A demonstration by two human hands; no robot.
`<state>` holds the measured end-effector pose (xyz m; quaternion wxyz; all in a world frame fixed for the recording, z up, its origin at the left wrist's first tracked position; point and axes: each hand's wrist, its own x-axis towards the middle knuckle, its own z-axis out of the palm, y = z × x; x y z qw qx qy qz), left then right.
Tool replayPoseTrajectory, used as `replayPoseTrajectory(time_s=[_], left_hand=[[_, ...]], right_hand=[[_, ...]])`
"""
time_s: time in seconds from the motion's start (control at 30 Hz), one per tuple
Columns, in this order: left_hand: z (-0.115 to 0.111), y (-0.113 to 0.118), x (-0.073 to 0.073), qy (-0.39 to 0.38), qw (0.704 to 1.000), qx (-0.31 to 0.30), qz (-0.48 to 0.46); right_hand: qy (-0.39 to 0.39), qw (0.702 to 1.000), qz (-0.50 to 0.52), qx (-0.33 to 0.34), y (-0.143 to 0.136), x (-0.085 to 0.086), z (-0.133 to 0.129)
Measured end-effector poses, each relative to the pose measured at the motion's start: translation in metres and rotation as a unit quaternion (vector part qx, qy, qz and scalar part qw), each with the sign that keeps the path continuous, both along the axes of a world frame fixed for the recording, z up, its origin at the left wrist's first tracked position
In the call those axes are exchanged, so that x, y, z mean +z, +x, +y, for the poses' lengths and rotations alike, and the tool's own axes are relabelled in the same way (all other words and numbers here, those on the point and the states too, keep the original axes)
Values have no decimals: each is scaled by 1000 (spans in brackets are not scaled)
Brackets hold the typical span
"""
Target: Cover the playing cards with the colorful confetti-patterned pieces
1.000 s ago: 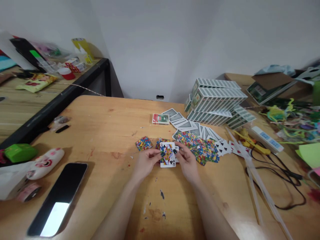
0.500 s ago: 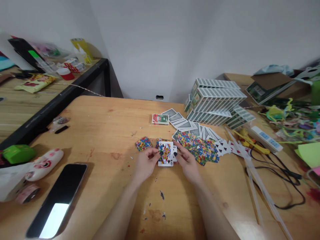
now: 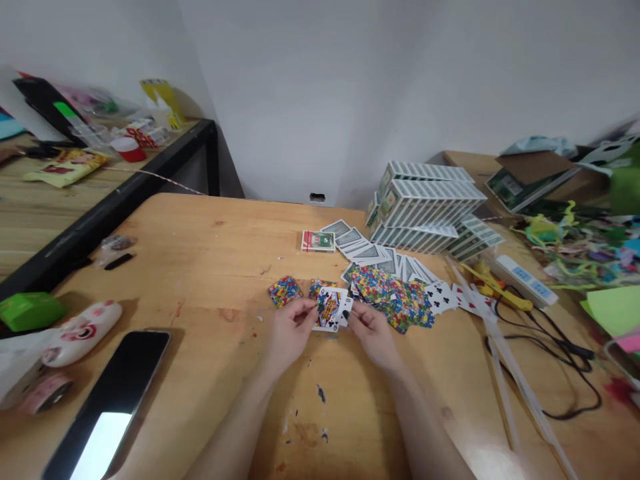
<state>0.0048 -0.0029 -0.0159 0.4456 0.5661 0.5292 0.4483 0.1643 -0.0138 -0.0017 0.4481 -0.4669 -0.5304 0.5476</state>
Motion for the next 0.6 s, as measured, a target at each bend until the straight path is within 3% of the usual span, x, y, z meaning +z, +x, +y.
replayPoseTrajectory(time_s=[0.2, 0.37, 0.47, 0.6], left_hand=[[-2, 4, 1, 1, 998, -49, 28], [-11, 13, 2, 11, 998, -42, 41], [-18, 19, 2, 20, 996, -53, 71], [-26, 25, 3, 45, 989, -60, 126]], right_hand=[[41, 998, -36, -40, -2, -14, -1], [78, 983, -121, -114, -6, -19, -4], [84, 960, -205, -169, -11, -19, -7], [93, 908, -329, -241, -16, -19, -13]])
